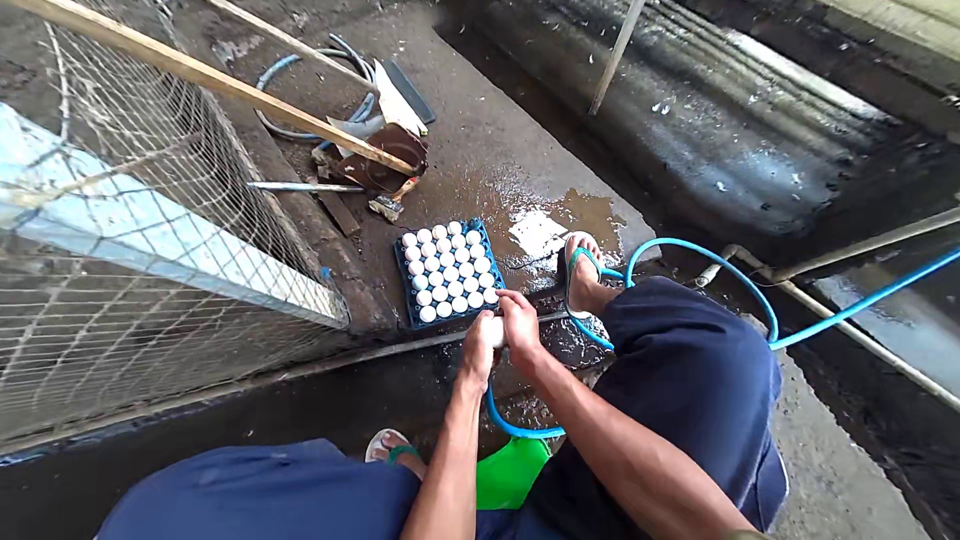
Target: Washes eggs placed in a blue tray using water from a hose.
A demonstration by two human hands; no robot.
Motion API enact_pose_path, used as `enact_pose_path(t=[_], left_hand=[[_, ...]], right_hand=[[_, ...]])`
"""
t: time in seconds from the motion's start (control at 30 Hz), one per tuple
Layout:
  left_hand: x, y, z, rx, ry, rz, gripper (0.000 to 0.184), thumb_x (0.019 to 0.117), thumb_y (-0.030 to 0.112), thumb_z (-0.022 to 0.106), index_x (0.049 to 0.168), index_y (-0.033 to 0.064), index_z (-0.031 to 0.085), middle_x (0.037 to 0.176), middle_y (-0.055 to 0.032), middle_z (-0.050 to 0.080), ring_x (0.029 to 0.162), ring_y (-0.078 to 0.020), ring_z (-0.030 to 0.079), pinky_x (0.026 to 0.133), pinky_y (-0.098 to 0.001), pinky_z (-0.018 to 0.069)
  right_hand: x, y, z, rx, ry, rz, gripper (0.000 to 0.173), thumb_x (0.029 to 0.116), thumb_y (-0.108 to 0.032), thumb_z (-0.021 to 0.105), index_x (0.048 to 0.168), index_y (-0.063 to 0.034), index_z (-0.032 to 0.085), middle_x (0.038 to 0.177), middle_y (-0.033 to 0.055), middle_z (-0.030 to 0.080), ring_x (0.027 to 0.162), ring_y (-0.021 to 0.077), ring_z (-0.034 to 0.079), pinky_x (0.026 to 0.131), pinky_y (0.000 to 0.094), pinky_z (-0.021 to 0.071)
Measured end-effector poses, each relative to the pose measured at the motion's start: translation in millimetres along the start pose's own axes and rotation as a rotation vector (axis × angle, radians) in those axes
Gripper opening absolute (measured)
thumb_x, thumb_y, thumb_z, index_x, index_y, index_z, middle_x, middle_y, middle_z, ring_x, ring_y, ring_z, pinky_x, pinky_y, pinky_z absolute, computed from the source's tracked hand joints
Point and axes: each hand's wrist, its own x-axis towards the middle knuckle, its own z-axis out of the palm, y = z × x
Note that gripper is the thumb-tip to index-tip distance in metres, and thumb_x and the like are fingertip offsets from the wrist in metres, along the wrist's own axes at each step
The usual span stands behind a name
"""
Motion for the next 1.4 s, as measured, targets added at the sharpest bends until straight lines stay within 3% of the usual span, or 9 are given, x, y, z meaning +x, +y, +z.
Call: enact_pose_path(t=[0.1, 0.27, 0.37, 0.43, 0.53, 0.67, 0.83, 1.0, 1.4], left_hand=[[0, 2, -1, 0.004, -0.010, 0.099, 0.042, 0.1112, 0.014, 0.029, 0.128, -0.0118, 0.057, 0.122, -0.0225, 0.062, 0.112, -0.0202, 0.059, 0.101, -0.0353, 0.0457], [3, -5, -10, -0.232, -0.163, -0.103, 0.040, 0.1107, 0.032, 0.025, 0.109, 0.0101, 0.058, 0.069, 0.0006, 0.056, 0.043, -0.0040, 0.040, 0.037, -0.0188, 0.0341], [10, -6, -14, -0.178, -0.102, -0.012, 0.038, 0.1106, 0.031, 0.033, 0.131, 0.0071, 0.054, 0.105, -0.0068, 0.063, 0.079, -0.0098, 0.060, 0.065, -0.0267, 0.0515], [8, 0, -13, -0.226, -0.089, 0.029, 0.041, 0.1121, 0.025, 0.029, 0.135, 0.0018, 0.053, 0.121, -0.0093, 0.061, 0.106, -0.0117, 0.060, 0.092, -0.0306, 0.0507], [5, 0, -6, -0.177, -0.004, -0.040, 0.044, 0.1125, 0.029, 0.024, 0.116, 0.0060, 0.062, 0.089, -0.0039, 0.065, 0.073, -0.0082, 0.060, 0.062, -0.0252, 0.0511], [1, 2, 1, -0.042, 0.122, 0.007, 0.045, 0.1130, 0.021, 0.027, 0.125, -0.0083, 0.059, 0.114, -0.0179, 0.064, 0.102, -0.0170, 0.060, 0.093, -0.0346, 0.0486], [12, -2, -12, -0.208, -0.054, -0.287, 0.050, 0.1103, 0.039, 0.022, 0.086, 0.0112, 0.056, 0.056, 0.0014, 0.047, 0.040, -0.0068, 0.038, 0.037, -0.0216, 0.0316], [37, -9, -26, -0.296, -0.204, -0.386, 0.063, 0.1099, 0.050, 0.014, 0.080, 0.0101, 0.052, 0.053, 0.0007, 0.046, 0.037, -0.0071, 0.036, 0.035, -0.0202, 0.0312], [146, -45, -41, -0.151, 0.009, -0.097, 0.049, 0.1030, 0.004, 0.054, 0.148, -0.0016, 0.034, 0.123, -0.0222, 0.058, 0.093, -0.0263, 0.068, 0.081, -0.0413, 0.0606]], right_hand=[[-23, 4, 6, -0.053, -0.015, -0.165, 0.038, 0.1033, -0.016, 0.044, 0.130, 0.0010, 0.065, 0.142, 0.0218, 0.057, 0.136, 0.0301, 0.051, 0.114, 0.0470, 0.0415], [17, 0, -2, 0.313, -0.133, 0.362, 0.032, 0.1078, -0.027, 0.045, 0.128, -0.0060, 0.057, 0.097, 0.0137, 0.066, 0.081, 0.0226, 0.065, 0.070, 0.0418, 0.0558], [8, -2, 2, 0.240, -0.118, 0.229, 0.038, 0.1091, -0.028, 0.039, 0.135, -0.0060, 0.056, 0.105, 0.0151, 0.066, 0.081, 0.0226, 0.065, 0.066, 0.0402, 0.0553], [-8, -1, 6, -0.037, -0.125, -0.096, 0.041, 0.1044, -0.018, 0.042, 0.138, -0.0027, 0.059, 0.135, 0.0153, 0.063, 0.122, 0.0210, 0.061, 0.102, 0.0414, 0.0505], [-7, 0, 7, -0.118, -0.093, -0.128, 0.039, 0.1008, -0.018, 0.049, 0.134, -0.0072, 0.065, 0.140, 0.0153, 0.061, 0.131, 0.0260, 0.057, 0.107, 0.0492, 0.0472], [-13, 2, 11, -0.172, -0.103, -0.077, 0.042, 0.1053, -0.019, 0.045, 0.144, -0.0049, 0.055, 0.140, 0.0198, 0.059, 0.131, 0.0298, 0.056, 0.110, 0.0488, 0.0458], [27, 5, 5, -0.091, -0.151, 0.123, 0.035, 0.1051, -0.015, 0.045, 0.135, -0.0081, 0.061, 0.118, 0.0184, 0.068, 0.105, 0.0286, 0.065, 0.089, 0.0515, 0.0521], [58, 41, -20, -0.247, -0.479, 0.342, 0.038, 0.1034, -0.011, 0.050, 0.141, -0.0063, 0.053, 0.114, 0.0186, 0.066, 0.083, 0.0241, 0.068, 0.072, 0.0415, 0.0585], [76, 94, 6, -0.019, -0.714, 0.417, 0.033, 0.1077, -0.031, 0.055, 0.133, -0.0106, 0.057, 0.100, 0.0047, 0.070, 0.057, 0.0057, 0.052, 0.052, 0.0225, 0.0434]])
